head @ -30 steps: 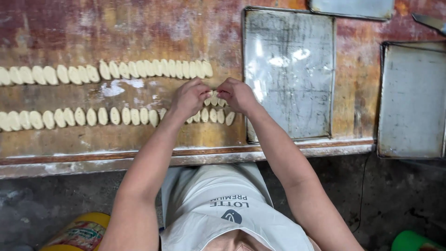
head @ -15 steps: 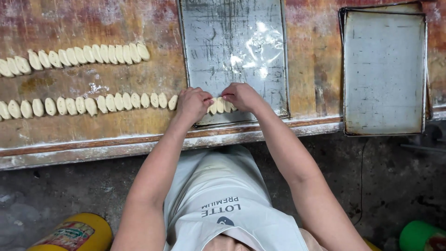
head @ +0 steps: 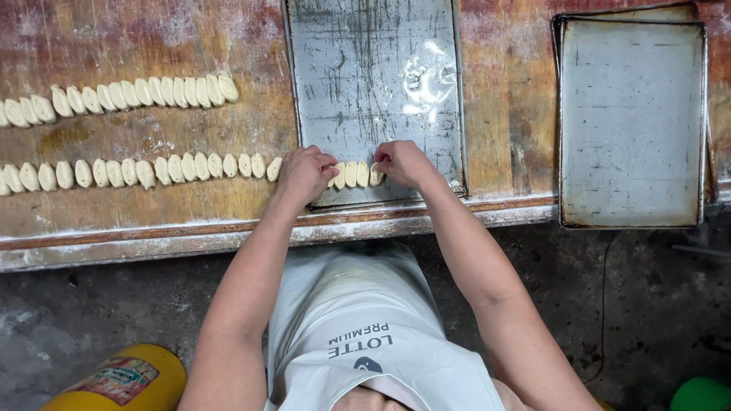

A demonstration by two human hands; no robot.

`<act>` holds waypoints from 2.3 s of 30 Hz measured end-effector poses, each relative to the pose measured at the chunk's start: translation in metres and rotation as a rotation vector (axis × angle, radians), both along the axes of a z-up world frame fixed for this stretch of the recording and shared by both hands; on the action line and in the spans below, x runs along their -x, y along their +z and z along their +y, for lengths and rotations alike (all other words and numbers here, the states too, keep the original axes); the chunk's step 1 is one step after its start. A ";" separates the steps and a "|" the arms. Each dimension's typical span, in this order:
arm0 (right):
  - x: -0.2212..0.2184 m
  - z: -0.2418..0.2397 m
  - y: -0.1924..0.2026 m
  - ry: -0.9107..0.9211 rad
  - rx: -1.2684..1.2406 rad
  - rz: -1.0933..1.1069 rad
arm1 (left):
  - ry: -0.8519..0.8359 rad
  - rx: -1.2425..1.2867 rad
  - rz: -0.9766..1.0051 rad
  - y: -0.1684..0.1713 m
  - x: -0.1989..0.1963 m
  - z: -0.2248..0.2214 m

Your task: Picking up small shaped dough pieces from a work table and arranging them in rows on metal baking trays.

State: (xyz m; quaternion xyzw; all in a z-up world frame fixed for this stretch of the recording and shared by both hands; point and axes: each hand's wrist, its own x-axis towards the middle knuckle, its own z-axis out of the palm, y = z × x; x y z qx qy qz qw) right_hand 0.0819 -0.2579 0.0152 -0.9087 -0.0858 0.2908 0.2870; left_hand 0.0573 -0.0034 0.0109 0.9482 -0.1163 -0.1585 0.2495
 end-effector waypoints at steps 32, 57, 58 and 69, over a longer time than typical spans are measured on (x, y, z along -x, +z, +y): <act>-0.018 0.255 0.049 0.154 0.040 -0.104 | -0.034 0.043 -0.174 -0.007 -0.015 0.243; -0.013 0.235 -0.015 0.119 -0.177 -0.340 | -0.156 0.125 -0.180 -0.013 -0.029 0.209; -0.011 0.217 -0.010 0.085 -0.171 -0.338 | -0.189 0.129 -0.173 -0.006 -0.028 0.196; -0.015 -0.074 0.034 0.044 -0.116 -0.268 | -0.264 0.399 -0.364 0.002 -0.039 -0.097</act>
